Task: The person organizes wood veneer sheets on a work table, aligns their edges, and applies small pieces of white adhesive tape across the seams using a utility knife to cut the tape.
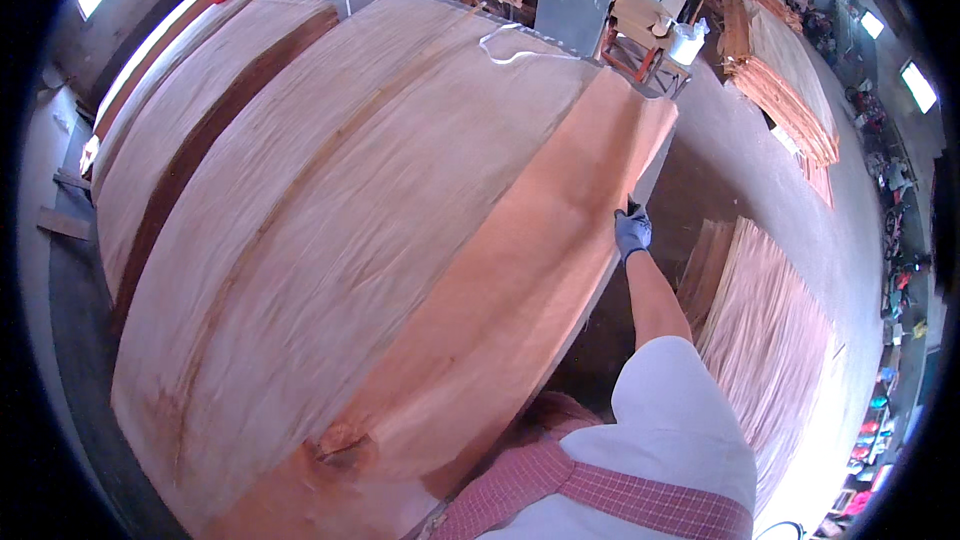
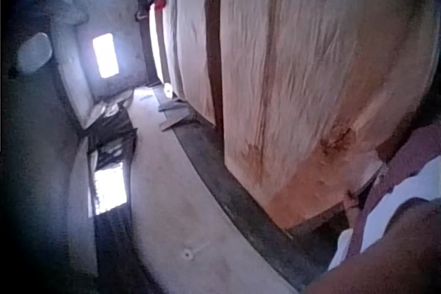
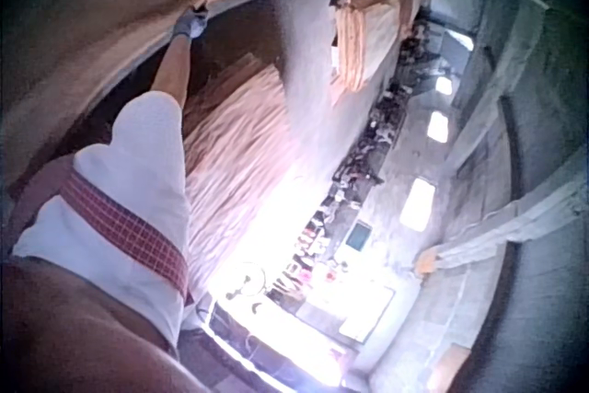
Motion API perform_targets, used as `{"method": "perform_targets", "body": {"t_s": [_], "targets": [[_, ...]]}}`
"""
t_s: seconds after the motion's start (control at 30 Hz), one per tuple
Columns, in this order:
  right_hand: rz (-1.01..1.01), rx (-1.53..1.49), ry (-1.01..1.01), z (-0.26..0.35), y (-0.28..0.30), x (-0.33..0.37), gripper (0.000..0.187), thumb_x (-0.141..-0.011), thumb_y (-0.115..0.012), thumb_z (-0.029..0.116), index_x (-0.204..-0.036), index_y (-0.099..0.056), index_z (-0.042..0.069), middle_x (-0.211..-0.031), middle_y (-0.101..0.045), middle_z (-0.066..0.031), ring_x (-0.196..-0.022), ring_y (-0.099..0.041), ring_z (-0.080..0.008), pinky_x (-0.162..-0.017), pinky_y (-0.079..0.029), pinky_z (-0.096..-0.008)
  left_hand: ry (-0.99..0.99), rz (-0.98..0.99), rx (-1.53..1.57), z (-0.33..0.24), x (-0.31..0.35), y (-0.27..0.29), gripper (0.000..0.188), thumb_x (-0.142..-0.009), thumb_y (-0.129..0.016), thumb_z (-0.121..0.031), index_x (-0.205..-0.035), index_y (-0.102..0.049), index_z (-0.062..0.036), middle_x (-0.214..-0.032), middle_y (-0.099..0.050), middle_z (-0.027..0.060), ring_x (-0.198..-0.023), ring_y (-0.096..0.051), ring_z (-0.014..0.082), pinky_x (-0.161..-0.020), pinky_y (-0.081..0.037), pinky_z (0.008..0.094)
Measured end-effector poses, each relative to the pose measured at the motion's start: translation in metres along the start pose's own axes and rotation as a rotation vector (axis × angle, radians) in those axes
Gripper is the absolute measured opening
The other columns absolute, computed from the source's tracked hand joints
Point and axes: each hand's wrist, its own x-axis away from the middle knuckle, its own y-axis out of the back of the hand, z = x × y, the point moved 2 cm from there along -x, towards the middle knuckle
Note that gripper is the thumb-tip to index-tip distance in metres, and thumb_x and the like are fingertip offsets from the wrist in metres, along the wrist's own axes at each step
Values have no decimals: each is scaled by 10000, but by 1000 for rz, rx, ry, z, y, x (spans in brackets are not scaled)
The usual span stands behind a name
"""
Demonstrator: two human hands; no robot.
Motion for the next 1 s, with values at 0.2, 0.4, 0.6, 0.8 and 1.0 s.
{"method": "perform_targets", "body": {"t_s": [0.2, 0.4, 0.6, 0.8, 1.0], "targets": [[118, 39, -53, -7, -10, -17, 474, -790, -679, 384, -1141, -605, 75, -1119, -656, -175, -1059, -619, -347, -892, -492, -434, 3, 1, -19, -3, 6, -31, 399, -948, -492, -371, -1243, -483, -103, -982, -561, 54, -812, -567, 179, -668, -493, 257], [239, -165, -141, -44, -38, -44, 529, -759, -749, 343, -1155, -615, 19, -1150, -649, -176, -1062, -625, -314, -889, -496, -386, 13, 6, -22, -1, 2, -46, 429, -952, -471, -393, -1261, -487, -96, -1032, -575, 58, -848, -582, 184, -690, -508, 267], [209, -273, -170, -26, -15, -25, 547, -746, -785, 299, -1183, -610, 21, -1175, -645, -151, -1049, -632, -278, -887, -495, -361, 8, -10, -20, -2, 6, -50, 461, -956, -450, -416, -1279, -490, -90, -1083, -588, 63, -885, -597, 188, -711, -522, 276], [125, 59, -104, 1, 13, -11, 837, -674, -778, 544, -1255, -499, 10, -1235, -574, -186, -1107, -586, -342, -933, -476, -401, 9, -12, 9, 7, 10, -47, 494, -960, -429, -438, -1297, -494, -83, -1134, -602, 68, -921, -612, 193, -733, -536, 285], [35, -41, 449, 43, 7, 39, 681, -851, -669, 400, -1355, -392, 34, -1361, -432, -166, -1221, -468, -295, -1015, -422, -450, -48, -111, 261, 38, 60, 50, 528, -964, -408, -461, -1315, -498, -77, -1185, -616, 72, -957, -627, 198, -754, -550, 295]]}}
